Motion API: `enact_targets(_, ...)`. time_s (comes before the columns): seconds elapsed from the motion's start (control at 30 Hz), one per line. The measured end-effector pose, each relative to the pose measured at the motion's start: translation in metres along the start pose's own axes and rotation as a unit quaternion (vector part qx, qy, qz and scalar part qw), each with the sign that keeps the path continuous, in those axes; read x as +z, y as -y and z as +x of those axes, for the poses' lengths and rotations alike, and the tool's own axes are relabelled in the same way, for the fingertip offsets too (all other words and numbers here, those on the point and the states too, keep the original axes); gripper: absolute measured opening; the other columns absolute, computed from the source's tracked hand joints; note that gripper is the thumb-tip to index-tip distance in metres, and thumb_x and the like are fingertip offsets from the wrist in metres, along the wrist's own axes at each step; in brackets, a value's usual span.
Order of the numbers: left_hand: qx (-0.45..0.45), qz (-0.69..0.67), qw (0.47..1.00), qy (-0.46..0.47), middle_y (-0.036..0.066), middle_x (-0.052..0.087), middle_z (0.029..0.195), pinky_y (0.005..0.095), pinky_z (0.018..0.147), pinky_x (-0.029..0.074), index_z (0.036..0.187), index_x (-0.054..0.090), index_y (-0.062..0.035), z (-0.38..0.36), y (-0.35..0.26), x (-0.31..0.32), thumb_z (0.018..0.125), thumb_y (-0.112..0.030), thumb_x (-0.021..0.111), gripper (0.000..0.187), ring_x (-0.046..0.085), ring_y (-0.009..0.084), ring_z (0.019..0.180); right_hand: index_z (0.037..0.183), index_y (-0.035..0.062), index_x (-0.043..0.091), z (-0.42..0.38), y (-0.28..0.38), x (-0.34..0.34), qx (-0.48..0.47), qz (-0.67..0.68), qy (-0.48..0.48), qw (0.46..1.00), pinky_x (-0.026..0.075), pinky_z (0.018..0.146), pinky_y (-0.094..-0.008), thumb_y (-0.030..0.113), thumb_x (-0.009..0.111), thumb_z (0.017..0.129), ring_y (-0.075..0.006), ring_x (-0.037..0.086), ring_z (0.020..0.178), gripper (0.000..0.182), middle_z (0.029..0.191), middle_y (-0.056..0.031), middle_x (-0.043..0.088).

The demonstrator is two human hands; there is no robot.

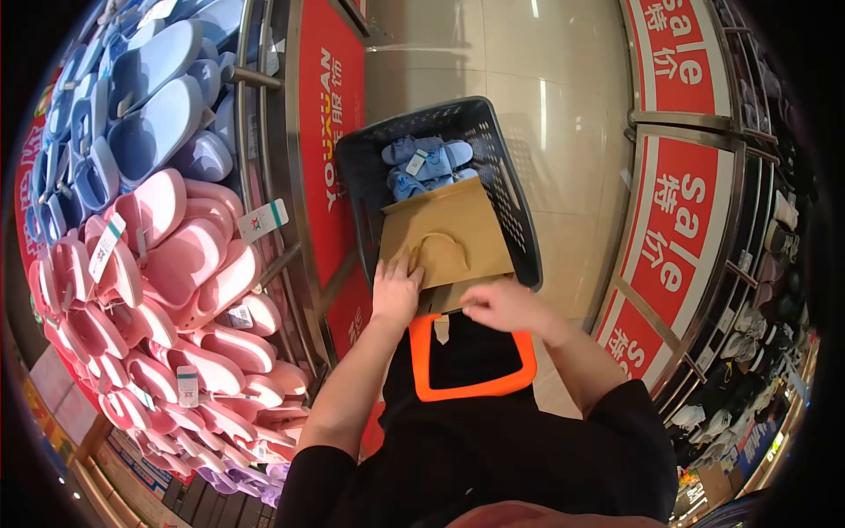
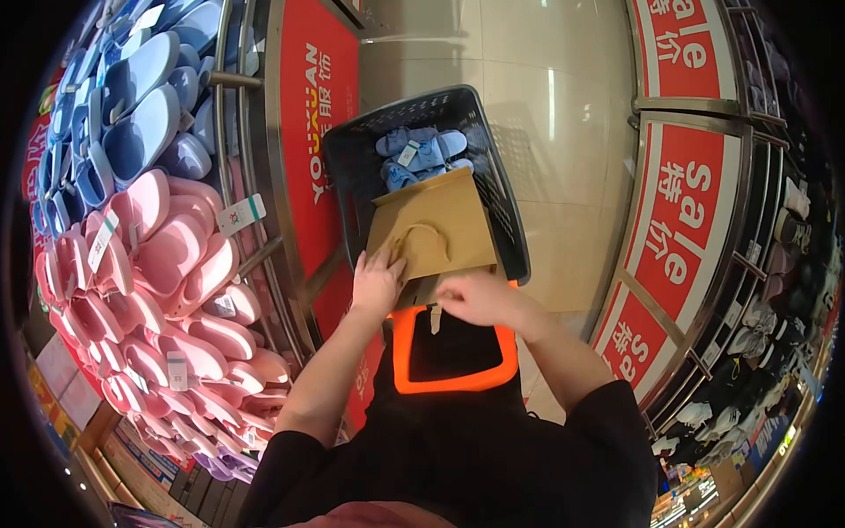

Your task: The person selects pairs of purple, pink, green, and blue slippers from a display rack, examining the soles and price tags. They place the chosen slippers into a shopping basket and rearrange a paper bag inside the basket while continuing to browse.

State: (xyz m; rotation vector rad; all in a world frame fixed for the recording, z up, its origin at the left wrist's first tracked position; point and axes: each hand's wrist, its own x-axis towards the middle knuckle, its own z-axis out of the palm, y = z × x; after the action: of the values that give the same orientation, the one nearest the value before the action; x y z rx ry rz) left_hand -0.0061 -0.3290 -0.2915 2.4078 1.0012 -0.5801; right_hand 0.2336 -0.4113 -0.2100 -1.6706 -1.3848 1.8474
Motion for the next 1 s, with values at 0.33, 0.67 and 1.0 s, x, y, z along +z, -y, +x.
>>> enact_targets(0.33,0.004,-0.12,0.986,-0.12,0.016,0.07,0.104,0.0413,0.087,0.052,0.106,0.07,-0.0079,-0.031,-0.006,-0.018,0.076,-0.003,0.056,0.034,0.067,0.0308,0.101,0.112,0.0002,0.064,0.169,-0.154,-0.073,0.103,0.116,-0.31,0.938,0.052,0.081,-0.0334,0.018,0.059,0.09,-0.0221,0.068,0.089,0.029,0.097,-0.0145,0.071)
enact_targets(0.67,-0.023,-0.15,0.972,-0.181,0.014,0.068,0.084,0.0414,0.065,0.054,0.101,0.071,-0.0079,0.004,0.005,-0.052,0.072,0.003,0.057,0.034,0.066,0.0329,0.071,0.117,-0.0031,0.061,0.097,-0.132,-0.055,0.069,0.26,-0.375,0.887,0.051,0.087,-0.0291,0.011,0.054,0.098,-0.0179,0.065,0.097,0.025,0.109,-0.0097,0.067)
enact_targets(1.0,-0.01,-0.056,0.976,-0.212,0.015,0.068,0.098,0.0457,0.086,0.052,0.117,0.064,-0.0122,0.157,0.051,-0.135,0.083,-0.006,0.06,0.035,0.066,0.0323,0.091,0.117,-0.0017,0.061,0.024,-0.121,-0.034,0.174,0.324,-0.368,0.854,0.052,0.083,-0.0302,0.012,0.053,0.098,-0.0177,0.067,0.093,0.024,0.106,-0.0094,0.068)
